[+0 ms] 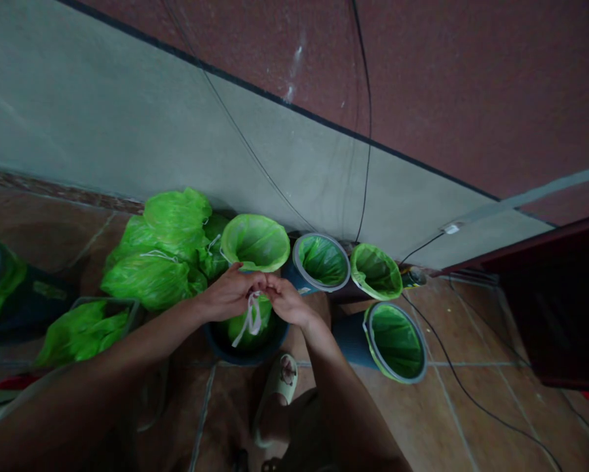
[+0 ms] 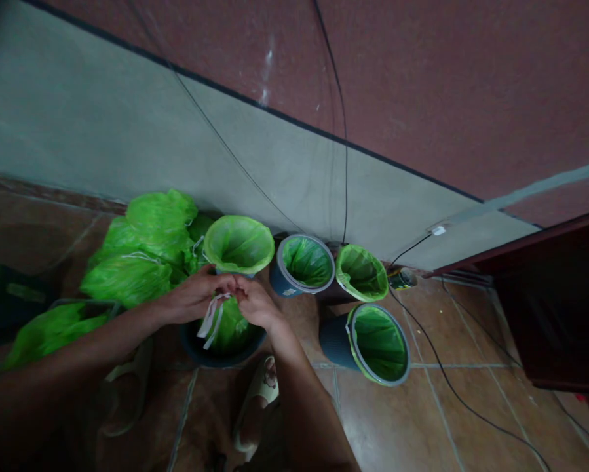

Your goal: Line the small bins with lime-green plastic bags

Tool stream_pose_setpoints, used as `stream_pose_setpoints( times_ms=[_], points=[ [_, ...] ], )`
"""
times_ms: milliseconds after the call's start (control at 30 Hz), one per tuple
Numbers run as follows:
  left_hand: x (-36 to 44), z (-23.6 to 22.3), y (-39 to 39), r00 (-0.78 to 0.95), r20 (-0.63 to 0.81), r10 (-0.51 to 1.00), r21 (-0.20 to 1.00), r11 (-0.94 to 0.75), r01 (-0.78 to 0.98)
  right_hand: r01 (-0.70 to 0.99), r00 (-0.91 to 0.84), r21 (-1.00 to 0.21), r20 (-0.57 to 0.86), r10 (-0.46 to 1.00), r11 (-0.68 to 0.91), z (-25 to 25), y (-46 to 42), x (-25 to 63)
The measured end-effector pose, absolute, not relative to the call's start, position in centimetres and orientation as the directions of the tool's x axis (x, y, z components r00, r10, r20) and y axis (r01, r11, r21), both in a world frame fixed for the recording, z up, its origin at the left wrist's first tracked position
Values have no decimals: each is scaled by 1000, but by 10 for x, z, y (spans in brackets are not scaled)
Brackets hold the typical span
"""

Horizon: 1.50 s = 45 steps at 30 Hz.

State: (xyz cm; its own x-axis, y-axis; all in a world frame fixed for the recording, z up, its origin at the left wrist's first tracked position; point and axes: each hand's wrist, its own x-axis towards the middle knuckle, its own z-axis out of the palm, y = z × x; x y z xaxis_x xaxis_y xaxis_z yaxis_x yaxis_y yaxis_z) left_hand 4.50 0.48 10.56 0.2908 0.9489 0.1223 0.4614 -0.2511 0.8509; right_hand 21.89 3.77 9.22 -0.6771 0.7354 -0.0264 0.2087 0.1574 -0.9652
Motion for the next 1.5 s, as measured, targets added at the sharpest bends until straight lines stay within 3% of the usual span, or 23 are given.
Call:
stream_pose_setpoints(
  times_ms=[200, 433, 533, 600, 733, 867, 1033, 1167, 1233, 1367, 1500],
  points=[
    [45, 110, 0, 468, 255, 846, 512, -529, 677, 192, -648, -981, -120, 752, 8, 87, 38, 217],
    [52, 104, -3, 413, 328, 850, 462, -525, 715, 169, -619, -973, -230, 751, -159, 89, 42, 220],
    [51, 99, -3, 426, 337, 840, 348, -532, 772, 206, -588, -972, -218, 779, -116, 87, 44, 220],
    [51, 97, -2, 429, 349, 833, 302, -533, 790, 303, -534, -953, -151, 832, 21, 89, 42, 219],
    [52, 98, 1, 421, 375, 826, 276, -533, 800, 577, -432, -731, 105, 896, 364, 103, 32, 211],
    [53, 100, 2, 386, 377, 842, 275, -500, 821, 637, -467, -584, 227, 855, 503, 113, 26, 209],
    [54, 99, -3, 401, 361, 842, 271, -506, 819, 540, -590, -684, 107, 800, 490, 104, 35, 214],
    [55, 100, -4, 407, 364, 838, 292, -517, 805, 546, -587, -711, 54, 808, 444, 99, 38, 216],
    [56, 100, -3, 411, 368, 834, 297, -524, 798, 605, -538, -658, 77, 839, 448, 102, 36, 215],
    [57, 98, -1, 421, 376, 826, 250, -527, 812, 774, -429, -423, 196, 882, 471, 110, 31, 214],
    [57, 97, -2, 398, 397, 827, 249, -514, 821, 879, -269, -312, 302, 915, 361, 110, 39, 221]
  ],
)
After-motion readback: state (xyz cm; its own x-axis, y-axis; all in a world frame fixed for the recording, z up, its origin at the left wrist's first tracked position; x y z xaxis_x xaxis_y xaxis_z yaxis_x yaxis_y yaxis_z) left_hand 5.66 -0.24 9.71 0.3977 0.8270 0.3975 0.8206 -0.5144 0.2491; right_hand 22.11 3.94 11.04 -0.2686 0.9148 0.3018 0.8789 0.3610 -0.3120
